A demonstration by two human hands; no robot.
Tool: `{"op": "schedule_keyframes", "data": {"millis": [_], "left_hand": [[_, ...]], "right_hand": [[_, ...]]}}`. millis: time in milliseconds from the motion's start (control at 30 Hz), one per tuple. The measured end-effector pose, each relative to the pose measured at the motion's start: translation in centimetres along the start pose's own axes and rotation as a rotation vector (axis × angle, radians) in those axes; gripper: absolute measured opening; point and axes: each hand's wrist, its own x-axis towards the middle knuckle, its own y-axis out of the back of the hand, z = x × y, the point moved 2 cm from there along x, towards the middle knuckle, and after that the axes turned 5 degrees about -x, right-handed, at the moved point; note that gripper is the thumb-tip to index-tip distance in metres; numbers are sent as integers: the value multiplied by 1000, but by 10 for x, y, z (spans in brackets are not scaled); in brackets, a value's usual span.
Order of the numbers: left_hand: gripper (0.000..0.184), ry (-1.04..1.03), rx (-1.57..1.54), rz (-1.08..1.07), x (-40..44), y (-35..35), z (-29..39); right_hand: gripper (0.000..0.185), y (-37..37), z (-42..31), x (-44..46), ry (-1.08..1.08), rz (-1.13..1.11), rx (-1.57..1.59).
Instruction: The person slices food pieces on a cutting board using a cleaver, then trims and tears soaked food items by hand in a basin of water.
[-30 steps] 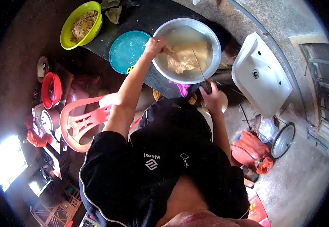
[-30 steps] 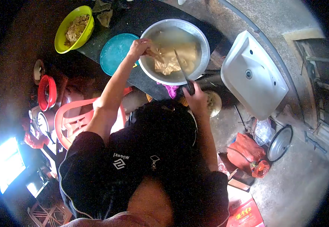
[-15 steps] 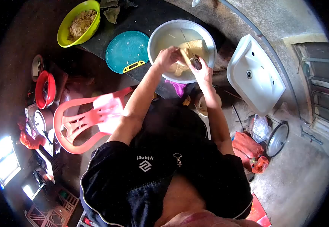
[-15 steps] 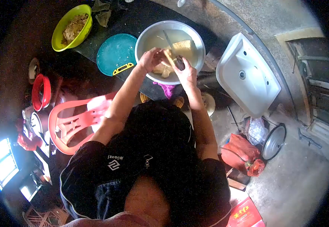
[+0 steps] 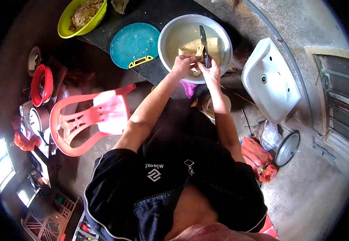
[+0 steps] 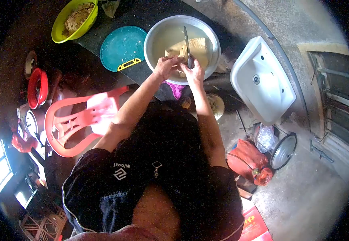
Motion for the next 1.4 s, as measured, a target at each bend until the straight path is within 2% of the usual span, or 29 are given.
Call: {"op": "schedule_keyframes", "data": {"millis": [67,100,300,433,467,533,667,700,800,933,967,1000,1067,1200,1233,1333,1400], "left_hand": [[20,-186,225,-128,9,15,-21],[18,127,-178,114,3,0,-11],[18,117,-95,159,-3,-8,-3],[23,64,35,1,3,-1,-3],[22,66,49,-10,7,2,-7],[21,70,76,-36,15,8,-14],[14,40,186,44,13,2,-16],[14,28,243,56,10,-1,-12],[13,-16,313,38,9,-4,-14],[11,10,357,38,8,-8,-17],[10,-13,278,118,6,-11,-19],[11,7,191,113,5,-12,-19],[15,44,18,98,6,-14,-18],[20,39,143,-43,1,-20,0],[25,-75,460,49,3,-25,5],[27,-197,817,119,-13,-46,28],[24,-160,694,97,-6,-43,20]], "right_hand": [[54,-6,8,4,-6,-5,66],[54,-4,3,4,-39,-9,-11],[54,-11,22,5,27,-30,10],[53,-17,34,8,137,-56,213],[52,-21,52,10,69,-89,248],[50,-10,36,4,-69,-153,315],[48,-15,52,9,-51,-153,284],[50,-13,43,8,77,-58,173],[55,-7,27,5,26,35,-62],[46,-5,31,9,-28,78,-126],[41,-4,30,8,6,114,89],[39,7,5,3,18,150,75],[35,9,9,5,-23,152,75],[32,1,31,8,67,127,100],[32,-3,38,9,62,140,69],[31,-5,46,13,75,175,50],[32,-1,45,16,74,166,92]]}}
